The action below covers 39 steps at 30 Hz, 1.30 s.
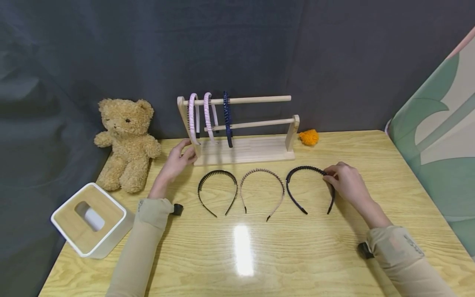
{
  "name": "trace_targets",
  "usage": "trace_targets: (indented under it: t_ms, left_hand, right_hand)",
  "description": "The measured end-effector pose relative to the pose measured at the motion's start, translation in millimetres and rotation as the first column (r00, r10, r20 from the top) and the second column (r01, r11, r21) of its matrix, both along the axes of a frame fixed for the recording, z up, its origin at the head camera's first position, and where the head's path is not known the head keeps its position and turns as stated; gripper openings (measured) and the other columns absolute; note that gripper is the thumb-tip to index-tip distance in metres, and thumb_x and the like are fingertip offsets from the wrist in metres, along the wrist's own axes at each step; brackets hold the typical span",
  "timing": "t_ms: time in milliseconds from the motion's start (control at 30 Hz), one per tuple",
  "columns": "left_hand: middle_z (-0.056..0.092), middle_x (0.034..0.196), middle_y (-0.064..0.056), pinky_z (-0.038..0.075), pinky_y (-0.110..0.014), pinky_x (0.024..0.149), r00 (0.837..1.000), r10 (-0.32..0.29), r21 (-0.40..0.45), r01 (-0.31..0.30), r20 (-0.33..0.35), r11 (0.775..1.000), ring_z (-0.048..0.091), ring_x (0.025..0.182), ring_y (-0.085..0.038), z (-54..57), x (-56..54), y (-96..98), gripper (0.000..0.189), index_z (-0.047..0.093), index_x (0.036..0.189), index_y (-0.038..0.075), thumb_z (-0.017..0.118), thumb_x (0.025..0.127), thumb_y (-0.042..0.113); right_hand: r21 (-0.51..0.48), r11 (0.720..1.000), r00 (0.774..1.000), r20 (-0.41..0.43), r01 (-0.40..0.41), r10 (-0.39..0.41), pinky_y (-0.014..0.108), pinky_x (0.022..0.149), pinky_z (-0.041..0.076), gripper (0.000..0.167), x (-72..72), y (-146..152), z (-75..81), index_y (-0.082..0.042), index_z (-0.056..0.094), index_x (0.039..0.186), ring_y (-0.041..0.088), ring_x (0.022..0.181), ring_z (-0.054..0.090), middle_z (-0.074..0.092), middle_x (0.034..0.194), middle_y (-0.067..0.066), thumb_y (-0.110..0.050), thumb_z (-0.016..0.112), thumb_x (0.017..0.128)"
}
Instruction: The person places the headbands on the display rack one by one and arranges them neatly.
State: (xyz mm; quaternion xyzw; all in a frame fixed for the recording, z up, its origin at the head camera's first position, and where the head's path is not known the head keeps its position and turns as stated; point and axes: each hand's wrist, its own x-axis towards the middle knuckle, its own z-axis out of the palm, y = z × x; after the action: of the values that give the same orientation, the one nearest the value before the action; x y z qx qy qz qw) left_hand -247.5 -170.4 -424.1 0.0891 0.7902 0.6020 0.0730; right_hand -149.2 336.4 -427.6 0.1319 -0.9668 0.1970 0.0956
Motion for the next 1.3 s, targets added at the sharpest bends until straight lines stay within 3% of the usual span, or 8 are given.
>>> trace_targets:
  t_ms: [200,333,767,1100,1167,1300]
  left_hand:
    - [0.047,0.153,-0.030,0.055,-0.039,0.112,1.000,-0.003,0.003,0.003,-0.002,1.000,0.056,0.138,-0.042,0.6,-0.1,0.4,0.049,0.035,0.164,-0.001,0.043,0.118,0.014]
    - [0.046,0.155,-0.030,0.055,-0.039,0.112,1.000,-0.003,-0.004,0.003,0.006,1.000,0.056,0.139,-0.041,0.8,0.4,0.1,0.049,0.035,0.164,-0.001,0.042,0.118,0.014]
    - [0.042,0.158,-0.029,0.055,-0.039,0.112,1.000,-0.003,-0.009,0.003,0.010,1.000,0.054,0.140,-0.042,0.8,0.0,1.0,0.050,0.033,0.165,-0.001,0.042,0.119,0.015]
    - [0.043,0.157,-0.030,0.054,-0.041,0.113,1.000,-0.006,-0.012,0.006,0.007,1.000,0.054,0.140,-0.043,0.7,0.1,-0.2,0.050,0.033,0.165,-0.002,0.042,0.119,0.015]
    - [0.043,0.157,-0.030,0.054,-0.041,0.113,1.000,-0.007,-0.011,0.007,0.007,1.000,0.054,0.140,-0.043,0.4,0.1,-0.4,0.050,0.033,0.165,-0.002,0.042,0.119,0.015]
    - [0.043,0.157,-0.030,0.054,-0.041,0.113,1.000,-0.006,-0.005,0.006,0.009,1.000,0.054,0.140,-0.043,0.3,0.3,-0.4,0.049,0.034,0.164,-0.002,0.042,0.119,0.014]
  right_hand:
    - [-0.002,1.000,0.999,0.052,0.006,-0.006,0.051,0.059,0.059,0.021,-1.1,1.6,2.1,0.014,0.076,0.106,0.038,0.073,0.069,0.069,0.088,0.022,0.001,0.084,0.092]
    - [0.004,1.000,0.999,0.052,0.000,0.000,0.052,0.058,0.060,0.020,-1.1,1.6,2.3,0.015,0.075,0.106,0.038,0.073,0.070,0.069,0.088,0.023,0.003,0.082,0.092]
    - [-0.032,0.999,1.000,-0.030,0.004,-0.005,0.037,0.057,0.052,0.015,-0.4,2.8,10.8,0.010,0.077,0.100,0.034,0.071,0.068,0.069,0.083,0.017,0.006,0.084,0.088]
    - [-0.117,0.993,1.000,0.002,0.022,-0.022,0.019,0.056,0.050,0.015,4.7,1.4,24.5,0.010,0.075,0.107,0.044,0.080,0.074,0.076,0.096,0.026,0.007,0.080,0.092]
    - [-0.133,0.991,1.000,-0.003,0.021,-0.022,0.014,0.055,0.049,0.015,5.5,1.3,27.9,0.010,0.074,0.108,0.037,0.077,0.076,0.076,0.096,0.026,0.008,0.079,0.093]
    - [-0.166,0.986,0.999,-0.052,-0.007,-0.002,0.008,0.054,0.049,0.015,6.7,2.2,34.4,0.009,0.073,0.108,0.002,0.071,0.068,0.077,0.092,0.023,0.011,0.077,0.093]
